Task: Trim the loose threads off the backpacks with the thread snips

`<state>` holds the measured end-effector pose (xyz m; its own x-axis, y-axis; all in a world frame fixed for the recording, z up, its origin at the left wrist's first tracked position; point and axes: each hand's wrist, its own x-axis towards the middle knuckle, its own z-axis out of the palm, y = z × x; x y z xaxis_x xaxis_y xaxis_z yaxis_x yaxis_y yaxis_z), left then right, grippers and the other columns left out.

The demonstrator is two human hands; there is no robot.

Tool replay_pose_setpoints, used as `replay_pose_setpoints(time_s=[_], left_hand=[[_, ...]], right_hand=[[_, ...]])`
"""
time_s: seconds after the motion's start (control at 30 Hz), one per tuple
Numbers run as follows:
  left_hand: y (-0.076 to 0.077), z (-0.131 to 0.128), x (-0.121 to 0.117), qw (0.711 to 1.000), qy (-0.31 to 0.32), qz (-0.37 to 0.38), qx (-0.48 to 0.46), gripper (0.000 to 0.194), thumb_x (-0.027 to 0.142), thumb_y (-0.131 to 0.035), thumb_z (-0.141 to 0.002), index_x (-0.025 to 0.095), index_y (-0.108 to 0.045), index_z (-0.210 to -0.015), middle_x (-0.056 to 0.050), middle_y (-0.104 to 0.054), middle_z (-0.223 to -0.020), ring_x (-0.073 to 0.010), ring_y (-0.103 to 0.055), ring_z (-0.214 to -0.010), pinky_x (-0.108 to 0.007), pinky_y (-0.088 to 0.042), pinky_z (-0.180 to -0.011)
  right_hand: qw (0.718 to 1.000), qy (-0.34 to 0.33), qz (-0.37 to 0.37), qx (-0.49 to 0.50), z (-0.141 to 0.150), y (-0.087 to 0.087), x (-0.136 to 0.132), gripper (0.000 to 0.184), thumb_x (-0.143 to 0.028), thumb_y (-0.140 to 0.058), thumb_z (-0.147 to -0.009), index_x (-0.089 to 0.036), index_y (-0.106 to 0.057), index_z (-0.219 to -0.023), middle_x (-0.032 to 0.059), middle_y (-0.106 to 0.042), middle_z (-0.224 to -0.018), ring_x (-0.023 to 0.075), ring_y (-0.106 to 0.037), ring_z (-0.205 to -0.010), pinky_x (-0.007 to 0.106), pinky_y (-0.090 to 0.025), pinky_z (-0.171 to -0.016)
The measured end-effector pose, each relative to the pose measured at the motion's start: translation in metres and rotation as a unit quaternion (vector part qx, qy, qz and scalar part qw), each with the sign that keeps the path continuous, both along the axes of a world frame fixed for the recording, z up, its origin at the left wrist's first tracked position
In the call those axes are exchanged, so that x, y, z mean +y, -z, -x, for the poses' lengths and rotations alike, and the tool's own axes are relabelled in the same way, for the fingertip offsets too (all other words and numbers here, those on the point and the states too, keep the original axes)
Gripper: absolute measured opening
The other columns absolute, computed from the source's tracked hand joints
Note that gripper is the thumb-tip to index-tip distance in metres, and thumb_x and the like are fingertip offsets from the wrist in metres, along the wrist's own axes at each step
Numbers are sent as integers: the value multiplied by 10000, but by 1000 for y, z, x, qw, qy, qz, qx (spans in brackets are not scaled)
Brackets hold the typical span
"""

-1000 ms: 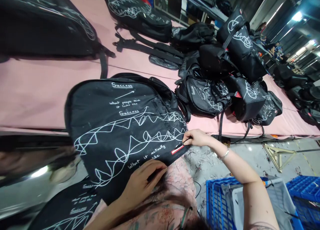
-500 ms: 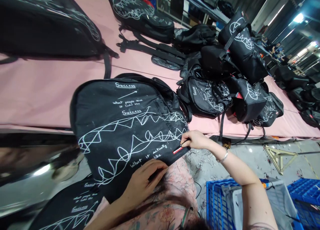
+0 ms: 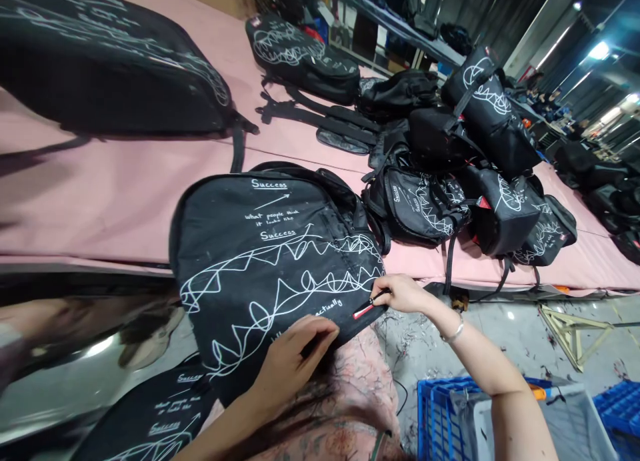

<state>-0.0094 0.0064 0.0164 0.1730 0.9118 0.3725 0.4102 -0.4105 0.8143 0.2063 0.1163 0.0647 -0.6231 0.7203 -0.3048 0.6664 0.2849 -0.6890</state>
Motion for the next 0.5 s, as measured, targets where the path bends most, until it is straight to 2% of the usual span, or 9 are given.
replay_pose_setpoints(time_s=[0.07, 0.13, 0.2, 0.27, 0.33, 0.4, 0.5], left_hand=[[1, 5, 10, 1000, -4, 16, 22, 188, 267, -421, -873, 193, -587, -822, -19, -635, -775, -138, -586, -738, -257, -471, -685], [1, 14, 30, 997, -11, 49, 61, 215, 290, -411, -874, 197, -605, -858, -21, -656, -843, -143, -598, -798, -259, -467, -737], [0, 28, 64, 987, -22, 105, 116, 223, 316, -428, -864, 212, -621, -902, -6, -670, -909, -143, -606, -843, -250, -458, -779], [1, 44, 108, 968, -50, 173, 176, 211, 327, -459, -850, 239, -629, -940, 18, -681, -925, -145, -621, -831, -242, -462, -760], [5, 58, 155, 955, -91, 193, 207, 192, 286, -479, -843, 208, -637, -920, -16, -684, -916, -183, -626, -865, -286, -455, -796], [11, 69, 196, 938, -131, 214, 239, 200, 276, -491, -848, 166, -628, -943, -64, -667, -959, -211, -611, -916, -353, -451, -828], [22, 77, 235, 921, -161, 232, 270, 261, 337, -503, -859, 144, -590, -1011, -77, -624, -1026, -195, -590, -938, -411, -459, -837]], right_hand=[[999, 1, 21, 35, -1, 1, -2, 67, -197, -634, -752, -163, -648, -809, 20, -669, -820, 144, -602, -790, 246, -446, -734], [994, 39, 37, 93, 0, 1, -1, 96, -223, -619, -760, -157, -637, -828, 28, -662, -846, 150, -601, -809, 258, -452, -751], [985, 116, 29, 124, 5, 2, 5, 111, -229, -603, -759, -156, -622, -841, 33, -652, -859, 155, -598, -813, 264, -457, -753], [975, 192, -7, 114, 17, 5, 16, 129, -232, -568, -774, -162, -601, -876, 38, -643, -890, 153, -593, -821, 258, -457, -754], [964, 244, -45, 96, 36, 11, 33, 167, -248, -519, -804, -165, -571, -939, 49, -633, -939, 151, -586, -840, 252, -453, -756], [958, 265, -71, 86, 62, 19, 55, 211, -276, -469, -834, -166, -538, -1000, 60, -623, -971, 152, -581, -863, 255, -447, -764], [951, 286, -99, 62, 109, 32, 90, 232, -326, -442, -853, -176, -517, -1015, 53, -629, -950, 154, -584, -866, 262, -437, -779]])
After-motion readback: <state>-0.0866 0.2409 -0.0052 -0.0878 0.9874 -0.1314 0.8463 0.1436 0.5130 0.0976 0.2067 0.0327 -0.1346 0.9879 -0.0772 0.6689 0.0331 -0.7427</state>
